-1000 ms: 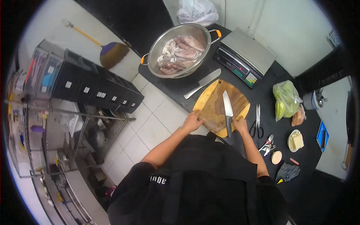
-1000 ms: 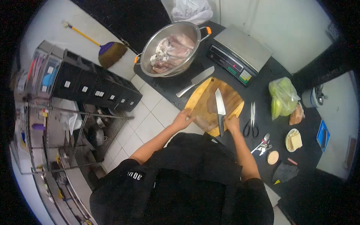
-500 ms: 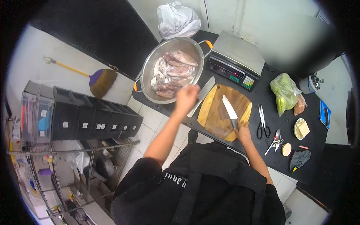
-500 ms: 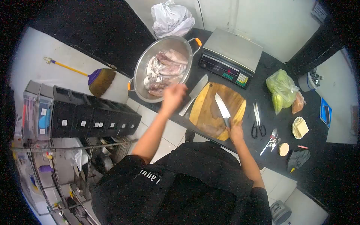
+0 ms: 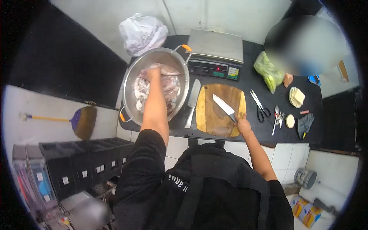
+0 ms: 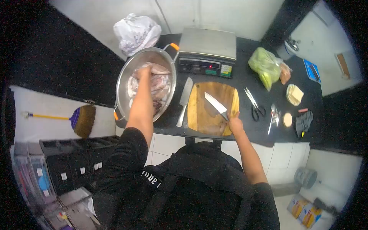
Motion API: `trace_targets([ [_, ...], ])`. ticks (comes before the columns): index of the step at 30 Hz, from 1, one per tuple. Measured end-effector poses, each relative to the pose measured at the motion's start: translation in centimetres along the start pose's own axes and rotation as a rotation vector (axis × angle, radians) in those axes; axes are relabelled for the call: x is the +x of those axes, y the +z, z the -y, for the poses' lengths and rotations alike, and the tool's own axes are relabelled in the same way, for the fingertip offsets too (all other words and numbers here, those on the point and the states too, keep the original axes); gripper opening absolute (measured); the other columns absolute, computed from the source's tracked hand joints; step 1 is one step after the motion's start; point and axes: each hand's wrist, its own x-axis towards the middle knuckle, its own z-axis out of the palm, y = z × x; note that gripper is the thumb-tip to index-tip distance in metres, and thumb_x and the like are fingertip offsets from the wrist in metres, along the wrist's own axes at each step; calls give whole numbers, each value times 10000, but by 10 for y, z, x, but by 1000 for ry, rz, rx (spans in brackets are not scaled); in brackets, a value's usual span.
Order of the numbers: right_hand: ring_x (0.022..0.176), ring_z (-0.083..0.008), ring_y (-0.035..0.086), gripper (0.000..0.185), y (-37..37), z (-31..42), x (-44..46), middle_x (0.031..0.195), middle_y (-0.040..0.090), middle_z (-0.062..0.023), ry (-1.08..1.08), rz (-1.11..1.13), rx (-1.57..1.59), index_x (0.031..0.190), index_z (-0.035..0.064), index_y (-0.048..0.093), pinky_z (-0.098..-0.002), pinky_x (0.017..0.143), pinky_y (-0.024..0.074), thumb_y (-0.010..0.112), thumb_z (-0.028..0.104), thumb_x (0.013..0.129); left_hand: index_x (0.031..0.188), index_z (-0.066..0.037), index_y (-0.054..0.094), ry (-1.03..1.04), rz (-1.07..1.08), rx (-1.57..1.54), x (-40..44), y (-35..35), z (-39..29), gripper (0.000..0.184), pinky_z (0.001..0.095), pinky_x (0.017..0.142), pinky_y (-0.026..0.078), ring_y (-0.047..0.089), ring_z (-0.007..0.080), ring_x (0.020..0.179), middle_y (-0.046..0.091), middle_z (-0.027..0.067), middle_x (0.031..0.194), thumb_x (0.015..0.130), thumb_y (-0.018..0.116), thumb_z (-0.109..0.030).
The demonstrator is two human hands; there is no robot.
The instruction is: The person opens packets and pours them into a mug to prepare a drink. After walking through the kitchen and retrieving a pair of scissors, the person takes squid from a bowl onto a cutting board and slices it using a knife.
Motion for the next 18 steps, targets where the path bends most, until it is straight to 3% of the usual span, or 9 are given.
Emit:
trace_targets([
  [2, 930, -465, 618, 574, 3, -2, 0, 1355, 217, -451, 20, -27, 17, 1374, 212, 433, -441, 810, 532, 625, 327, 846, 907, 70, 675, -80, 136, -56, -5, -6, -21, 453, 381, 664, 515, 656, 277, 738, 671, 196, 783, 721, 685, -343],
  [4, 912, -466, 622, 570, 3, 2, -2, 1355, 207, -457, 12, -43, 36, 1365, 210, 438, -441, 804, 534, 629, 325, 840, 973, 69, 674, -135, 226, -332, 13, 23, -19, 544, 435, 902, 457, 602, 389, 1046, 629, 306, 1031, 689, 706, -394],
  [7, 928, -467, 617, 594, -6, 11, -6, 1357, 199, -458, 51, -16, 67, 1371, 205, 426, -440, 820, 527, 645, 313, 830, 953, 72, 657, 39, 271, -380, 12, 1, -24, 493, 427, 817, 480, 644, 379, 906, 655, 276, 958, 707, 717, -350],
  [9, 946, -463, 615, 581, -5, 9, -7, 1351, 189, -469, 50, -16, 70, 1360, 205, 422, -441, 824, 527, 642, 300, 831, 918, 65, 629, 227, 16, -486, -12, -38, -34, 387, 400, 750, 485, 638, 319, 788, 661, 218, 869, 729, 722, -260],
  [11, 964, -460, 612, 568, -6, 10, -7, 1345, 179, -481, 32, -21, 73, 1349, 206, 418, -441, 828, 526, 640, 286, 832, 906, 64, 604, 372, -59, -629, -34, -85, -42, 289, 354, 701, 486, 609, 230, 735, 646, 152, 831, 781, 693, -180],
  [13, 965, -463, 612, 583, -14, 12, -12, 1335, 177, -493, 9, -35, 70, 1345, 170, 420, -439, 828, 526, 651, 278, 821, 980, 58, 590, 348, 49, -961, -69, -136, -60, 264, 314, 692, 484, 600, 178, 755, 647, 122, 875, 826, 662, -144],
  [15, 957, -475, 613, 514, -11, 8, -13, 1330, 183, -498, -31, -34, 58, 1346, 143, 432, -440, 811, 532, 582, 246, 866, 1021, 53, 579, 308, 221, -1049, -122, -188, -84, 263, 280, 707, 478, 598, 155, 785, 647, 107, 902, 852, 645, -138],
  [16, 954, -477, 614, 492, -8, 5, -10, 1327, 189, -500, -43, -41, 40, 1354, 132, 431, -439, 801, 536, 541, 229, 884, 1037, 41, 579, 425, 276, -1012, -139, -196, -86, 255, 279, 744, 471, 592, 147, 821, 642, 95, 929, 860, 635, -135],
  [18, 952, -480, 617, 476, -10, 3, -6, 1311, 203, -510, -77, -11, 28, 1382, 130, 419, -436, 773, 544, 459, 180, 911, 1066, 17, 583, 362, 421, -875, -198, -209, -98, 240, 285, 812, 453, 578, 137, 905, 637, 87, 989, 871, 613, -120],
])
